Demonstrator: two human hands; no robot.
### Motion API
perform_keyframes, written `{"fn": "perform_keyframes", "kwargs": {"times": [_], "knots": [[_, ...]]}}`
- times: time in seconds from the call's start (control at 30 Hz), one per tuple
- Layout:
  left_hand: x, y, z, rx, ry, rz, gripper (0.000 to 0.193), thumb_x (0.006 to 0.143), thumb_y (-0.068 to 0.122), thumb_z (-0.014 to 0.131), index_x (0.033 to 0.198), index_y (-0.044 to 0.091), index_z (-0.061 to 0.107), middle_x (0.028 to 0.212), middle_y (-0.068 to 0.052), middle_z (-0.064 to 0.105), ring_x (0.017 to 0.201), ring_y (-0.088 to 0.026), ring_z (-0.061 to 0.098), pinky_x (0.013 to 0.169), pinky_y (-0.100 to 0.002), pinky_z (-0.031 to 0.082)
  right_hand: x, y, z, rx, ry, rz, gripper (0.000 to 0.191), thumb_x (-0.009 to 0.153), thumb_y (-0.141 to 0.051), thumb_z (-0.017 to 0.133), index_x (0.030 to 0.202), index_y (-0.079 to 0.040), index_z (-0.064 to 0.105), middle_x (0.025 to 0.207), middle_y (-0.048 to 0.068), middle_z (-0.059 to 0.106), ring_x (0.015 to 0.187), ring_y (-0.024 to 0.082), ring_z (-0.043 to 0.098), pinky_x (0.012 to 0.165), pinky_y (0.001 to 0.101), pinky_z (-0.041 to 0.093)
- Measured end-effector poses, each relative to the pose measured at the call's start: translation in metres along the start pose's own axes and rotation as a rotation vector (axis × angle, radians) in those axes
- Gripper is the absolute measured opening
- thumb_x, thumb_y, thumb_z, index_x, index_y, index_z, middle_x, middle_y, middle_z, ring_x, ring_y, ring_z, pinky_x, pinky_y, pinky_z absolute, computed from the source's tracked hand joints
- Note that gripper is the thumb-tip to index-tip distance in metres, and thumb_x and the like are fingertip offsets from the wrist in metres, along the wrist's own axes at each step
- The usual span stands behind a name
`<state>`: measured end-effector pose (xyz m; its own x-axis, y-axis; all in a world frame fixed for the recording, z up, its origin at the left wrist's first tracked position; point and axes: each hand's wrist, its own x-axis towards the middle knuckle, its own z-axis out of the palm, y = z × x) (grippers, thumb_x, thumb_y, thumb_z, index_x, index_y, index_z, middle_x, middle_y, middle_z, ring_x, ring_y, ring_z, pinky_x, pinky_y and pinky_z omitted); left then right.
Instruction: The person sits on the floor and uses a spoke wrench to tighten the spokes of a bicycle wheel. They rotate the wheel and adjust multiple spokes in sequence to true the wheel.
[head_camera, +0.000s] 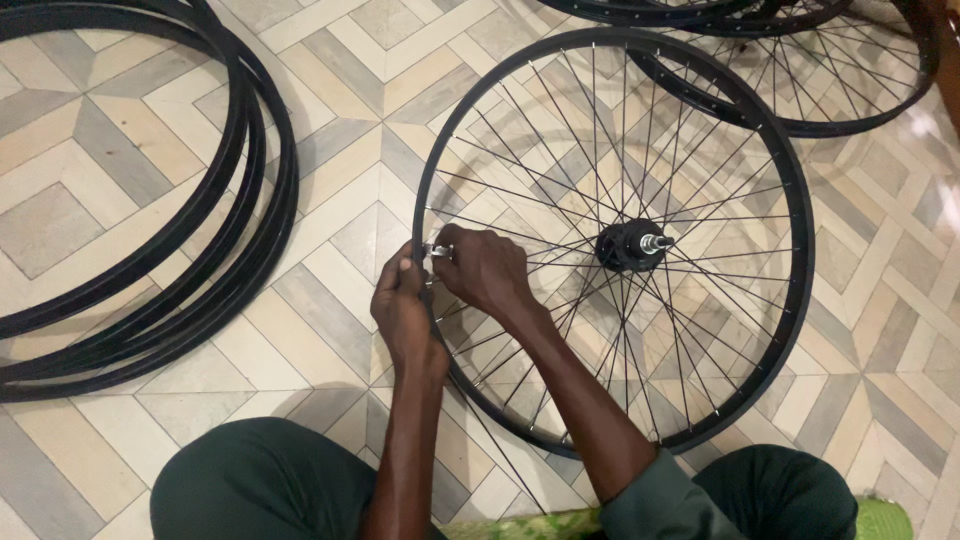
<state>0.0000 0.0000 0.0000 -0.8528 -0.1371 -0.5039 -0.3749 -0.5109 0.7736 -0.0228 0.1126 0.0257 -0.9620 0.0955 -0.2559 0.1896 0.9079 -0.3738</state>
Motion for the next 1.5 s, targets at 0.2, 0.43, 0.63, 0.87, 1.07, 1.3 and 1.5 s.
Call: {"fn": "perform_keyframes", "kwargs": {"times": [0.2,0.43,0.63,0.87,1.07,1.3,1.5], "knots": [[-0.001,0.003,0.004,-0.084,-0.014,0.01,0.031,0.104,0.017,0.054,0.127,0.003,0.07,0.102,-0.001,0.07,0.087,-0.009,0.057,0.077,-0.027,0.046,-0.019,0.007,-0.024,0.448,0.103,-0.24,0.039,0.085,-0.031,0.072,0.116,-0.009,0.06,0.099,0.011,0.076,0.092,0.026,0.076,0.072,0.0432,0.056],[0.004,-0.003,-0.001,-0.11,-0.041,0.031,0.03,0.104,0.015,0.054,0.125,0.002,0.071,0.101,-0.001,0.068,0.086,-0.009,0.056,0.075,-0.027,0.045,-0.016,0.003,-0.014,0.462,0.181,-0.174,0.041,0.083,-0.032,0.074,0.114,-0.008,0.062,0.094,0.01,0.075,0.083,0.027,0.076,0.07,0.0415,0.058],[0.01,-0.005,-0.001,-0.153,-0.053,0.016,0.029,0.107,0.012,0.053,0.126,0.0,0.072,0.102,-0.004,0.067,0.086,-0.01,0.054,0.074,-0.027,0.043,-0.002,-0.01,-0.015,0.062,0.058,-0.046,0.029,0.091,-0.037,0.072,0.111,-0.016,0.071,0.085,0.009,0.077,0.084,0.029,0.074,0.072,0.0444,0.052],[0.005,-0.001,0.0,-0.157,-0.07,0.042,0.029,0.105,0.013,0.053,0.124,-0.001,0.07,0.107,-0.004,0.072,0.096,-0.01,0.063,0.083,-0.025,0.05,-0.019,-0.004,-0.025,0.374,0.088,-0.12,0.033,0.088,-0.04,0.07,0.106,-0.014,0.06,0.093,0.004,0.075,0.088,0.024,0.077,0.068,0.0403,0.054],[-0.001,0.001,-0.001,-0.083,-0.039,0.016,0.029,0.106,0.018,0.055,0.123,0.003,0.073,0.096,-0.002,0.068,0.08,-0.009,0.054,0.07,-0.027,0.043,-0.019,-0.007,-0.022,0.376,0.144,-0.147,0.025,0.088,-0.037,0.069,0.096,-0.014,0.064,0.095,0.002,0.078,0.095,0.022,0.077,0.068,0.0393,0.056],[0.002,0.001,0.001,-0.1,-0.048,0.029,0.029,0.104,0.017,0.054,0.124,0.005,0.072,0.097,0.0,0.069,0.08,-0.008,0.055,0.069,-0.027,0.044,-0.022,-0.004,-0.024,0.34,0.145,-0.188,0.032,0.081,-0.037,0.078,0.096,-0.013,0.062,0.096,0.003,0.076,0.093,0.024,0.076,0.069,0.04,0.054],[0.003,0.0,0.0,-0.095,-0.068,0.038,0.031,0.105,0.02,0.054,0.124,0.004,0.072,0.103,-0.001,0.07,0.084,-0.009,0.058,0.072,-0.028,0.045,-0.027,-0.004,-0.015,0.289,0.281,-0.222,0.026,0.085,-0.022,0.079,0.098,-0.007,0.063,0.097,0.011,0.072,0.089,0.029,0.071,0.074,0.0398,0.053]]}}
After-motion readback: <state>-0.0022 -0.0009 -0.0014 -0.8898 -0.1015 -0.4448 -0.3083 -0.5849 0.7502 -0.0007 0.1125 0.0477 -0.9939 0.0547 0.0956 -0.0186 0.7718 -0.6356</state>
